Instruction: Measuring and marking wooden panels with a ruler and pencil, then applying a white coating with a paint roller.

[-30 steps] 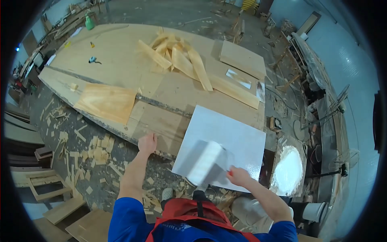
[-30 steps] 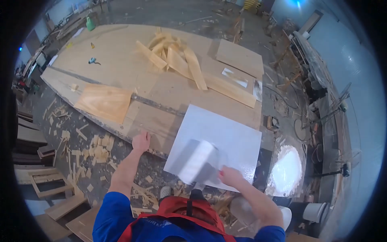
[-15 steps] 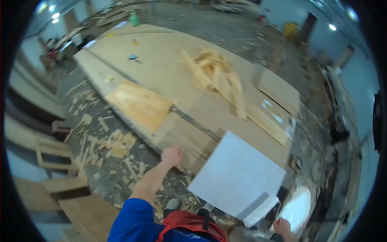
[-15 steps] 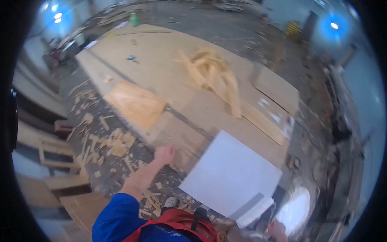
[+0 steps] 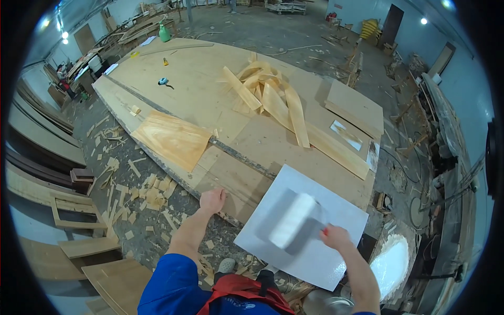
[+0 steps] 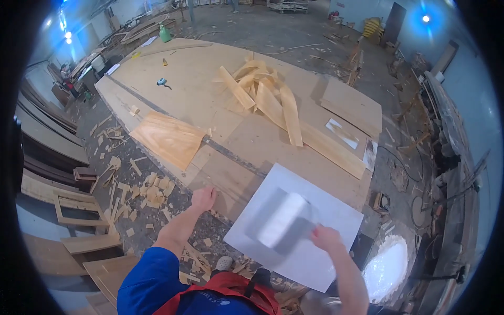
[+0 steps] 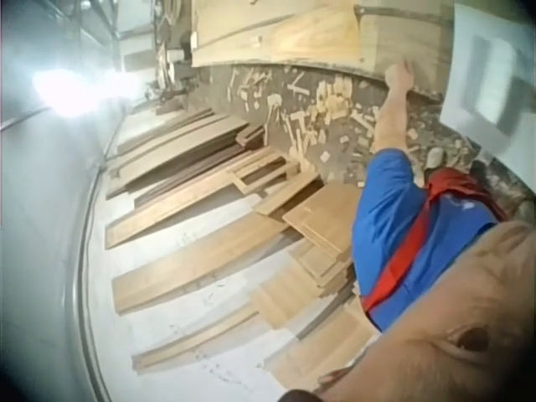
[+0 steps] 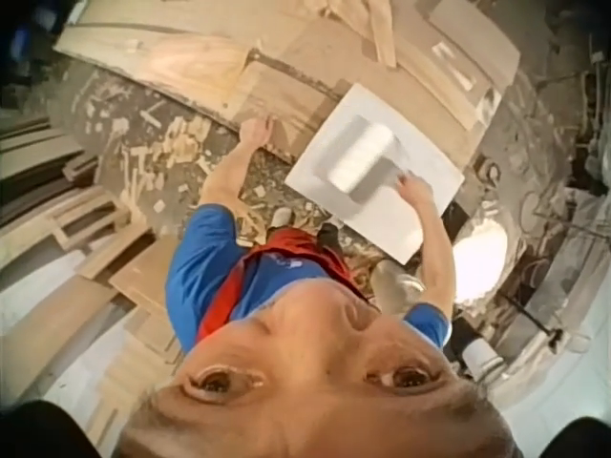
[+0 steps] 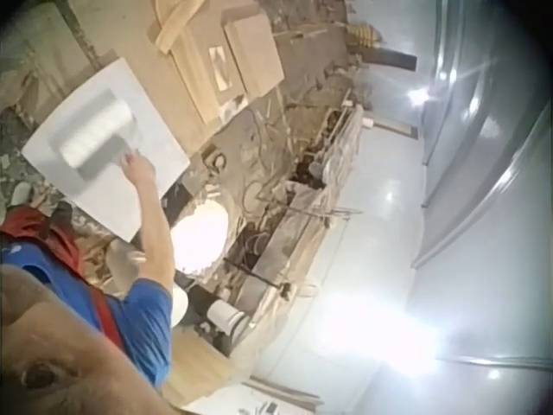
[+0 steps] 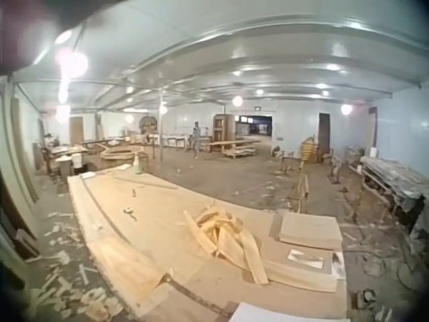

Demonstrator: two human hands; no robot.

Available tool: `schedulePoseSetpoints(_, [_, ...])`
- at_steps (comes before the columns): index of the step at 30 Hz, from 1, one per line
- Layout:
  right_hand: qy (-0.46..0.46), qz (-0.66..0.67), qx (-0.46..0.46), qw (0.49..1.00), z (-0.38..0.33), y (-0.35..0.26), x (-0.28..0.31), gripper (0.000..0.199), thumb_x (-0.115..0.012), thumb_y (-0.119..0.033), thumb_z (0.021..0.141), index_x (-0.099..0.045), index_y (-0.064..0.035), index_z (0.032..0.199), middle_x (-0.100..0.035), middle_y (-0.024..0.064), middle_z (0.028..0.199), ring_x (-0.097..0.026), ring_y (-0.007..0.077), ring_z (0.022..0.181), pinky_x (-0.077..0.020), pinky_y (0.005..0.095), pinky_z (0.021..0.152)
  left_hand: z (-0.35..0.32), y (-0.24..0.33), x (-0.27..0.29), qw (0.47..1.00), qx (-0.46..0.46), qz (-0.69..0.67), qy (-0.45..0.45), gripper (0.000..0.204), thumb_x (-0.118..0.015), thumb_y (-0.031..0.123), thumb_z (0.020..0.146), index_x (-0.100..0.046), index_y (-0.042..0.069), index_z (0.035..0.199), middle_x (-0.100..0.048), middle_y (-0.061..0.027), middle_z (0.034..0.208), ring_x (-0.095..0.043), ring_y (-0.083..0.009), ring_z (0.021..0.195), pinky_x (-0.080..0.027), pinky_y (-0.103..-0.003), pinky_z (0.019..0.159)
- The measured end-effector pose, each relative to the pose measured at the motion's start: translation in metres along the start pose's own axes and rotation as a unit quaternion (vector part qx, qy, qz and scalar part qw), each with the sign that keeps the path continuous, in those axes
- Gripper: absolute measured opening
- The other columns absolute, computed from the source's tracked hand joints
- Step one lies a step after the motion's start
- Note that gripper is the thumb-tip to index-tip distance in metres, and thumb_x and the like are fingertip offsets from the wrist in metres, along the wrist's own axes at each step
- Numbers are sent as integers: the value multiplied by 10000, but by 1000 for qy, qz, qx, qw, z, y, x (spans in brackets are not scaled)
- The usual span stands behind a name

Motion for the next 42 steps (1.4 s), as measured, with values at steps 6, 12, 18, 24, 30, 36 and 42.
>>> schedulePoseSetpoints(6, [-50,-25,-239,969,-177,209,-42,400,-600,-454,888,-683,-87,1024,-732,190,982,-703,377,981,-546,496,878,-6,4,-2,1000,19,-6,-16,284,-533,349,973,-694,119,924,-714,-184,838,-694,-414,785,-557,-536,718])
schedulePoseSetpoints(12, [11,12,-113,993,-102,160,-29,383,-579,-388,902,-647,-39,1046,-707,255,912,-693,430,927,-559,529,819,1,-4,-14,998,23,25,-55,284,-533,344,970,-677,103,928,-702,-198,808,-688,-421,769,-554,-533,694])
schedulePoseSetpoints(18, [-9,43,-43,998,82,-4,34,408,-524,-443,930,-703,-91,1033,-724,174,1072,-679,373,1041,-545,495,909,14,-4,-14,999,-3,44,-12,295,-514,344,996,-624,92,889,-687,-200,788,-678,-431,759,-538,-548,680])
schedulePoseSetpoints(24, [11,34,26,999,143,-27,70,385,-554,-446,927,-672,-90,1016,-720,150,1064,-671,353,1032,-537,476,875,9,1,-28,999,0,40,-24,286,-511,339,1008,-612,94,899,-678,-196,799,-656,-452,777,-512,-557,686])
schedulePoseSetpoints(30, [-14,16,-78,997,46,159,31,375,-554,-435,936,-656,-87,1031,-715,154,1058,-673,365,1017,-533,484,869,3,0,-27,998,-10,39,-46,289,-496,337,1025,-619,91,936,-680,-201,841,-650,-453,813,-505,-553,700])
schedulePoseSetpoints(36, [43,145,-279,948,-98,263,-30,479,-581,-465,942,-669,3,1000,-709,252,1007,-677,437,983,-540,485,868,9,4,-28,999,-5,35,-39,372,-446,375,1051,-632,59,988,-680,-244,913,-643,-478,883,-488,-577,751])
schedulePoseSetpoints(42, [176,317,-371,855,-197,160,-144,543,-659,-445,940,-563,88,968,-667,342,895,-649,523,948,-520,528,799,12,7,-27,998,-29,42,-31,320,-462,345,1035,-642,88,976,-692,-218,918,-658,-459,844,-513,-565,718])
Point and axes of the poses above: each hand's wrist, its own z-axis towards the middle knuckle, its own x-axis out of the back of the hand, y = z × x, the point moved 9 cm from there along z, towards the middle knuckle
